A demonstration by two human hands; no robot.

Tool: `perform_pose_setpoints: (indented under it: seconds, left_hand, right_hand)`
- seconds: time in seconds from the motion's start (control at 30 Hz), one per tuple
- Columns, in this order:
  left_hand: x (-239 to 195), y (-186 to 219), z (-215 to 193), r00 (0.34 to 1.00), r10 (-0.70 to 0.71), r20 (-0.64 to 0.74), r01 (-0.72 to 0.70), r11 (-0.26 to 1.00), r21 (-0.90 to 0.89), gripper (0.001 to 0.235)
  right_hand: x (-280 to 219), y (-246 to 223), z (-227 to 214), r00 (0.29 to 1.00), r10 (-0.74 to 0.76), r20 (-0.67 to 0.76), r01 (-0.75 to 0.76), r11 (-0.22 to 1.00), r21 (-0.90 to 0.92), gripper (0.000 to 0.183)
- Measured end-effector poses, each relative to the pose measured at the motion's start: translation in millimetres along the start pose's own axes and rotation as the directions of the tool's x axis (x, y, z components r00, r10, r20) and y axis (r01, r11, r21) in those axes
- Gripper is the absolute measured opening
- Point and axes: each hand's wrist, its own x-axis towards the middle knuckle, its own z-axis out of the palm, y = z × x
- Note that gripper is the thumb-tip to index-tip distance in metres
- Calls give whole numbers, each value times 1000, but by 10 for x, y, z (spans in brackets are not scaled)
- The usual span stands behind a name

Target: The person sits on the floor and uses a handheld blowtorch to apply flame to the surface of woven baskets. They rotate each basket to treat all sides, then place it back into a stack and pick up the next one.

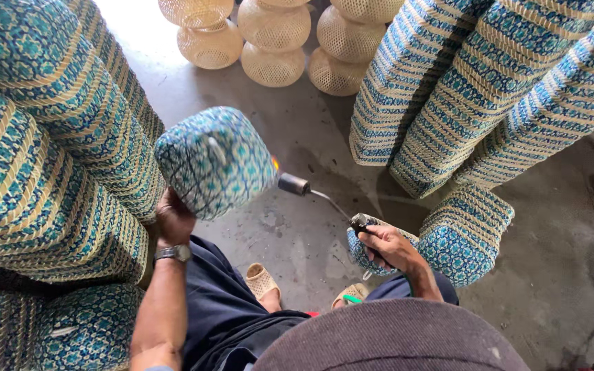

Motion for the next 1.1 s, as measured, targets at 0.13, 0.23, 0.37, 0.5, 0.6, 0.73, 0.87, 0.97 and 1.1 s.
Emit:
perform_pose_setpoints:
  seconds: [0.13,0.23,0.37,0.5,0.6,0.73,0.87,0.97,1.1]
  left_hand:
    - [190,-390,-185,963,142,227,-111,983,-145,27]
    - [257,-571,-291,979,191,64,-191,982,-11,26]
    - [265,-600,-243,941,316,125,-330,937,112,22]
    - [188,-516,24,950,295,98,-311,880,360,25]
    - [66,-418,235,930,320,181,-363,720,592,24]
    - [-96,-300,428,886,238,397,-430,107,897,23]
    - [-202,-278,587,787,101,609,-596,-131,792,22]
    - [-288,-261,709,716,-3,698,-650,-366,666,21]
    - [-395,-266,866,688,-98,719,-621,-591,514,20]
  right_hand:
    - [19,32,228,996,-28,79,28,1000,2,25]
    - [51,47,332,984,-67,167,60,997,46,27]
    - [65,17,359,998,49,35,-51,998,49,20]
    - [-7,-37,260,987,-105,123,100,994,48,32]
    - [-14,-98,218,992,-82,96,79,996,38,29]
    - [1,-270,164,994,-82,71,79,996,40,32]
    - [-38,-402,178,997,-72,-37,71,997,-27,24]
    - [-57,-448,207,994,-88,-63,83,993,-78,27]
    - [-87,-428,222,984,-152,-89,135,975,-175,26]
